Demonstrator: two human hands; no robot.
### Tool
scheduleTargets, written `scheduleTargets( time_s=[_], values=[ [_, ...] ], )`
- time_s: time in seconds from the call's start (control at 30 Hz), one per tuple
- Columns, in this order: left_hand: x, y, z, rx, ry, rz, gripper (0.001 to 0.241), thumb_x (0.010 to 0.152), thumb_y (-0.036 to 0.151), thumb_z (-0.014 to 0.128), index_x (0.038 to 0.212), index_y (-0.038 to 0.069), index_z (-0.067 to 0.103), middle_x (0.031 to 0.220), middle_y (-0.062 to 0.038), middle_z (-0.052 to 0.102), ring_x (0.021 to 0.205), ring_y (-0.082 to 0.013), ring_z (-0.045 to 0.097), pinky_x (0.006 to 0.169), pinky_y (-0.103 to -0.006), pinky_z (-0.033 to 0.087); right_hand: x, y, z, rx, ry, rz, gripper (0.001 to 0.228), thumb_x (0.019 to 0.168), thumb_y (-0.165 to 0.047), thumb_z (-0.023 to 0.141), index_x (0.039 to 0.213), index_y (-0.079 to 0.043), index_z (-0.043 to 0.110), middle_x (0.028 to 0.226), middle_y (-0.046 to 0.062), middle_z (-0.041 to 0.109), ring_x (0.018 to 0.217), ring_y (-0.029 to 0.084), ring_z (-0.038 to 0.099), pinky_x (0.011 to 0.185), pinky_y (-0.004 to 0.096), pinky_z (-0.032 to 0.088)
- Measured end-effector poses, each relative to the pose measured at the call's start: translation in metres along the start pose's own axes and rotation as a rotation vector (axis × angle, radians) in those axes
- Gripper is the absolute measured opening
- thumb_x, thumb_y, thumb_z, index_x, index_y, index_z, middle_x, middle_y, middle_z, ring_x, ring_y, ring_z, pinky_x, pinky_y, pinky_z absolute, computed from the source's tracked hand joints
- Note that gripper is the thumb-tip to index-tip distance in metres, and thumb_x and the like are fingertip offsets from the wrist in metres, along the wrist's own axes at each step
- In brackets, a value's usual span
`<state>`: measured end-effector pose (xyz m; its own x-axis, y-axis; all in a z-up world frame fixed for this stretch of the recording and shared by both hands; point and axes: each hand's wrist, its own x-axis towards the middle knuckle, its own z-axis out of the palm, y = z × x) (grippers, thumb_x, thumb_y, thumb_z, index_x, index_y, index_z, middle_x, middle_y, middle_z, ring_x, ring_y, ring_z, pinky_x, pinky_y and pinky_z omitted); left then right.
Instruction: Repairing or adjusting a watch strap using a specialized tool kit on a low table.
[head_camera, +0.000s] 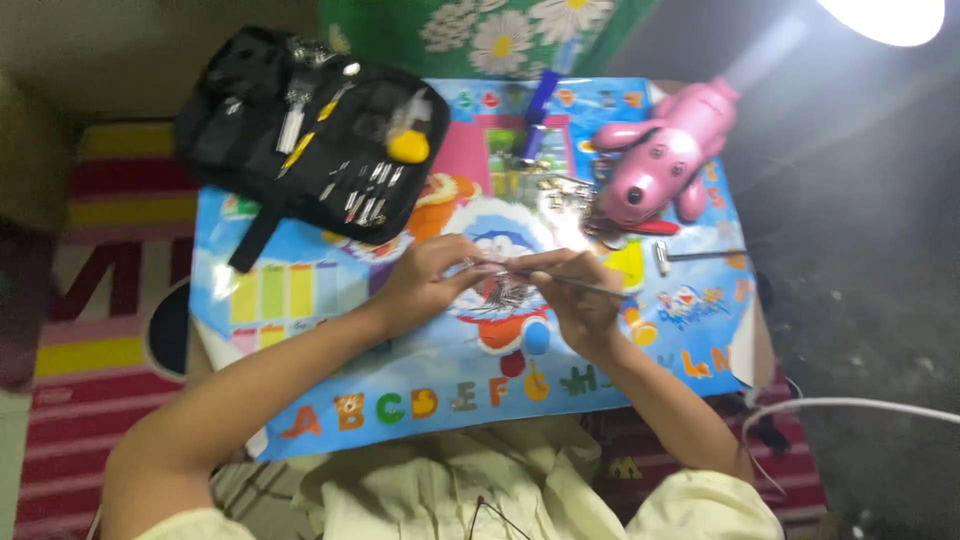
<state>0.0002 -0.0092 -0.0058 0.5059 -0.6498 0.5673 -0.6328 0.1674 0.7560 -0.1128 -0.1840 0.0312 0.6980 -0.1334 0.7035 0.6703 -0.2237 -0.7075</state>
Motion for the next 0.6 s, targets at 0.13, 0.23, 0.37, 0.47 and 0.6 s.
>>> scheduleTargets(
  time_s=[0.13,0.23,0.37,0.47,0.6],
  values=[
    [0.001,0.008,-0.002,0.000,-0.028,0.055,0.005,0.091,0.012,0.078,0.093,0.009,0.075,0.084,-0.006,0.072,0.079,-0.0258,0.072,0.076,-0.0344,0.057,-0.003,-0.009,-0.002,-0.144,0.042,0.038,0.010,0.096,-0.005,0.067,0.087,-0.002,0.065,0.091,0.021,0.079,0.072,0.030,0.080,0.057,0.033,0.062],
    [0.005,0.008,-0.003,0.107,-0.027,0.067,0.008,0.089,0.011,0.080,0.087,0.007,0.074,0.073,-0.007,0.068,0.069,-0.0251,0.068,0.069,-0.0339,0.055,0.002,-0.008,-0.006,-0.026,0.004,0.011,0.017,0.098,-0.001,0.065,0.084,0.000,0.057,0.094,0.027,0.077,0.076,0.034,0.079,0.058,0.035,0.061],
    [0.002,0.007,-0.002,0.153,-0.052,0.004,0.014,0.091,0.017,0.078,0.080,0.012,0.071,0.067,-0.002,0.062,0.065,-0.0221,0.064,0.067,-0.0308,0.052,0.002,-0.008,-0.009,0.014,0.000,0.018,0.016,0.100,-0.003,0.064,0.085,-0.003,0.060,0.096,0.023,0.078,0.081,0.031,0.079,0.062,0.032,0.062],
    [0.000,0.005,-0.002,0.155,-0.071,-0.050,0.018,0.092,0.019,0.077,0.076,0.013,0.071,0.064,-0.002,0.060,0.061,-0.0201,0.061,0.067,-0.0300,0.051,0.001,-0.008,-0.012,0.027,-0.030,0.014,0.014,0.101,-0.002,0.062,0.088,-0.003,0.060,0.098,0.024,0.077,0.085,0.032,0.079,0.065,0.033,0.062],
    [-0.002,0.007,-0.002,0.162,-0.092,-0.063,0.020,0.094,0.019,0.075,0.077,0.010,0.069,0.063,-0.006,0.058,0.061,-0.0242,0.060,0.067,-0.0341,0.050,-0.001,-0.004,-0.017,0.046,-0.084,0.026,0.014,0.102,-0.004,0.062,0.088,-0.003,0.059,0.101,0.025,0.076,0.087,0.035,0.079,0.067,0.035,0.063]
  ],
)
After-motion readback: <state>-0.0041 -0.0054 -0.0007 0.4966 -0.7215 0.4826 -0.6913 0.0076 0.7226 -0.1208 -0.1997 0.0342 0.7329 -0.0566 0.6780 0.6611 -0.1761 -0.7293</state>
